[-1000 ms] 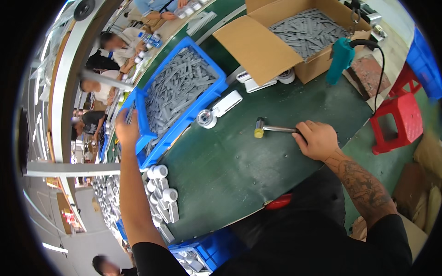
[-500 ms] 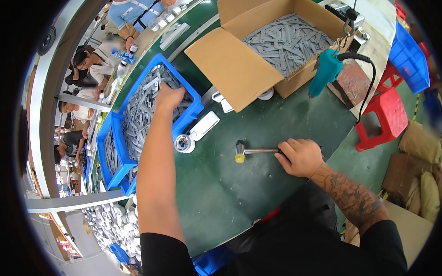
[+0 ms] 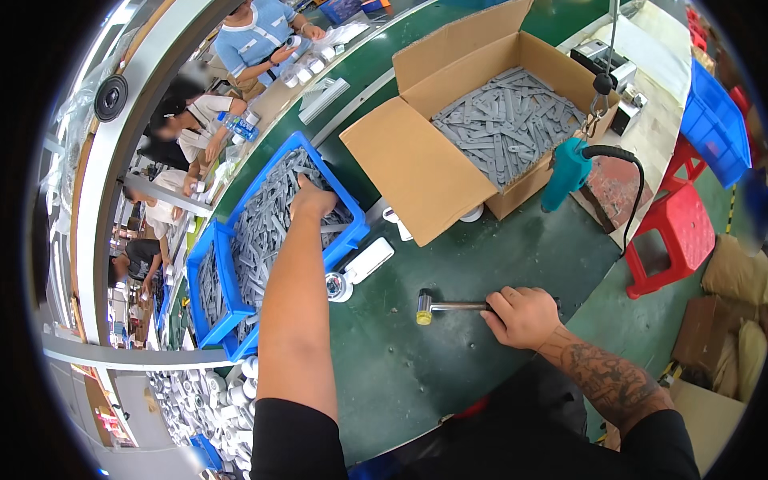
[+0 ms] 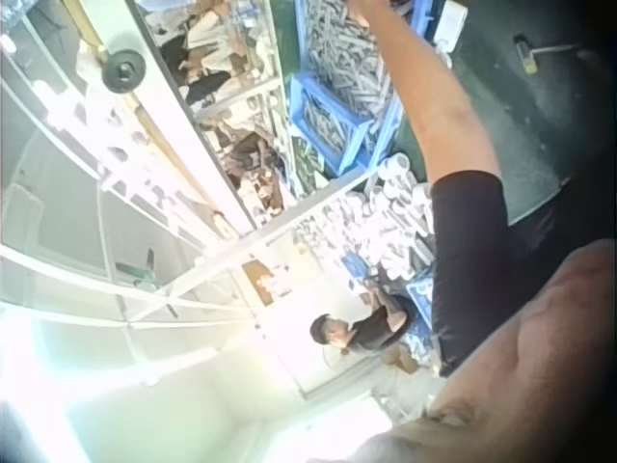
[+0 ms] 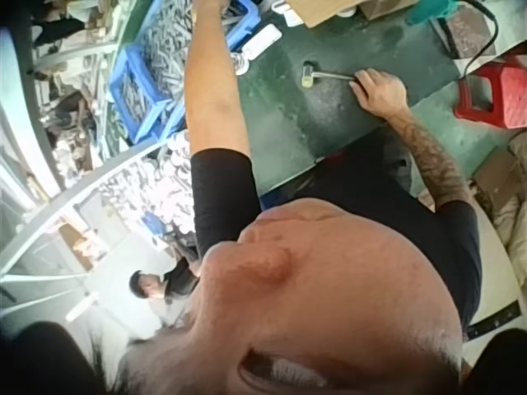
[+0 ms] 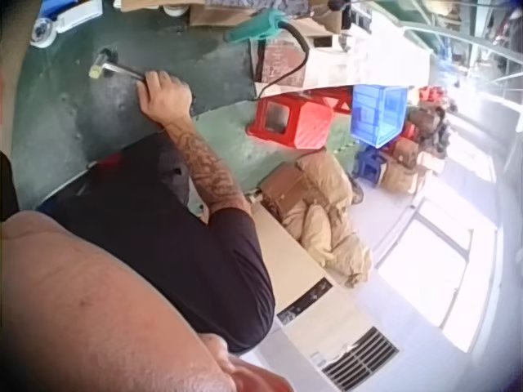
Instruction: The person assembles portable fan components by inserting metal strips into plastic handles, tapping them into place using a small mallet, and placing the assembled parts into a blue crate.
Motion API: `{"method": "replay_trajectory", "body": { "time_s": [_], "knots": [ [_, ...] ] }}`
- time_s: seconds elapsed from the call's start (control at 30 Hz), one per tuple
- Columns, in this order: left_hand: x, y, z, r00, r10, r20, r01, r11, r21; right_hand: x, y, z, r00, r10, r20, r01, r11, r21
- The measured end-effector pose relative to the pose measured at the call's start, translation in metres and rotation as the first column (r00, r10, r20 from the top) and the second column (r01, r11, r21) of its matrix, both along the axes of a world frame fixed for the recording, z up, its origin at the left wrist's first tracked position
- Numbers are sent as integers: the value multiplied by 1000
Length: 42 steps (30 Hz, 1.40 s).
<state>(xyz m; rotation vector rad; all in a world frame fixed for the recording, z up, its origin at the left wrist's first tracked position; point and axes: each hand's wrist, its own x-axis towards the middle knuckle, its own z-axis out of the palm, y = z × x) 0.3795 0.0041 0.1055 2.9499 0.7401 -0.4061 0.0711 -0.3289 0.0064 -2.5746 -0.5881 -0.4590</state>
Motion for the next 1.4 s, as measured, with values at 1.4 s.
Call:
{"method": "replay_trajectory", "body": {
  "time_s": [1.4],
  "knots": [
    [-345,107,57,843,376,385,240,378,-894,-3,-4,-12,1000,-1,14,0,999,45]
  ]
}}
